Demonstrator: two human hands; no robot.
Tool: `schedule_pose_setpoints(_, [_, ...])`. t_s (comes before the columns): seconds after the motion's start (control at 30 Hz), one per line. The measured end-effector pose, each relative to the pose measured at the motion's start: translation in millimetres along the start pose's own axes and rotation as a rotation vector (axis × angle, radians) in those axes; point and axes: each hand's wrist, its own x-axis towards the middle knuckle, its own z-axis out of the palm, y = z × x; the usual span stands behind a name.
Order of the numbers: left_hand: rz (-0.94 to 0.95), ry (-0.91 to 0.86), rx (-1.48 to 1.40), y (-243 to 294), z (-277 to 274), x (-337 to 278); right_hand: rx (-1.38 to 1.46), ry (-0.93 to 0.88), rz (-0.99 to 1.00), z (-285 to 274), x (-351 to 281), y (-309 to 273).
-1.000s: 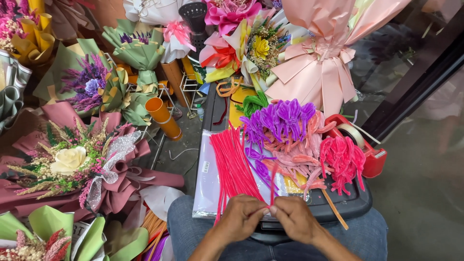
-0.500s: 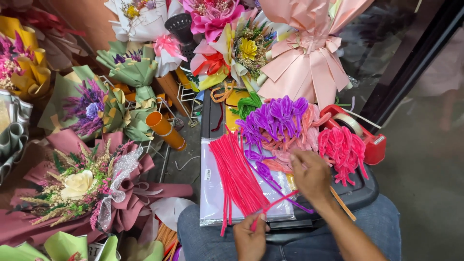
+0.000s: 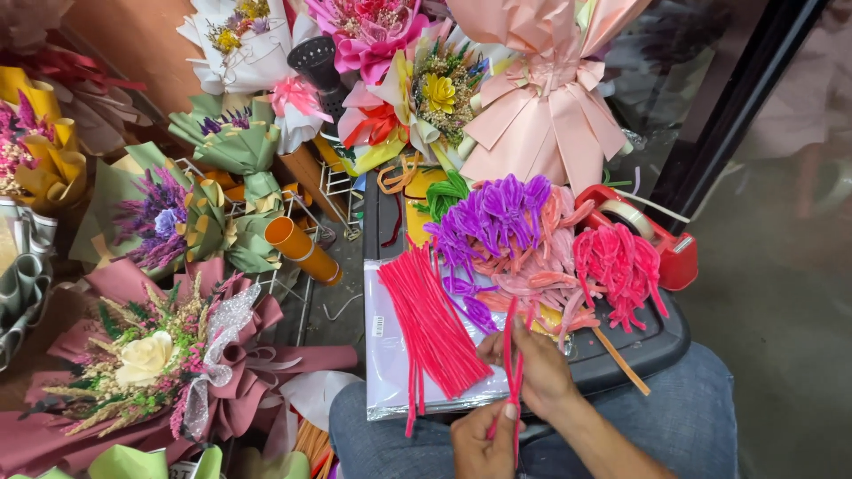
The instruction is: The person is bundling pink plastic floral sticks together using a small pink tie to prepare components for bouquets.
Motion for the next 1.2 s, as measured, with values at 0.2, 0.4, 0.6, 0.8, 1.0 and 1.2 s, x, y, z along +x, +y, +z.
schedule_pose_setpoints(0.2, [0.015,-0.038,-0.013,5,-6,20,-0.260,-0.143,0.062,-5,-21,-9])
schedule_pose_setpoints(0.4, [-0.109,-0.169,0.059,13,-19,30,-0.524,-0.130,-0.030,-9,-26,-21])
schedule_pose_setpoints(0.6, [-0.256,-0.304,0.261,49,-43,46,-0.564,-0.236,0.040,-16,-24,-29])
schedule_pose_setpoints(0.8, [-0.424,-0.434,0.073,22,-41,43,-0.362,-0.385,0.188,-37,-16,-19])
schedule_pose_setpoints(1.0, [-0.104,-0.140,0.353,28,-30,33,-0.505,-0.314,0.086,-19,-21,-21])
schedule_pose_setpoints(1.2, [-0.192,-0.186,0.278,22,-34,42,-0.644,-0.282,0.097,-30,-17,-23])
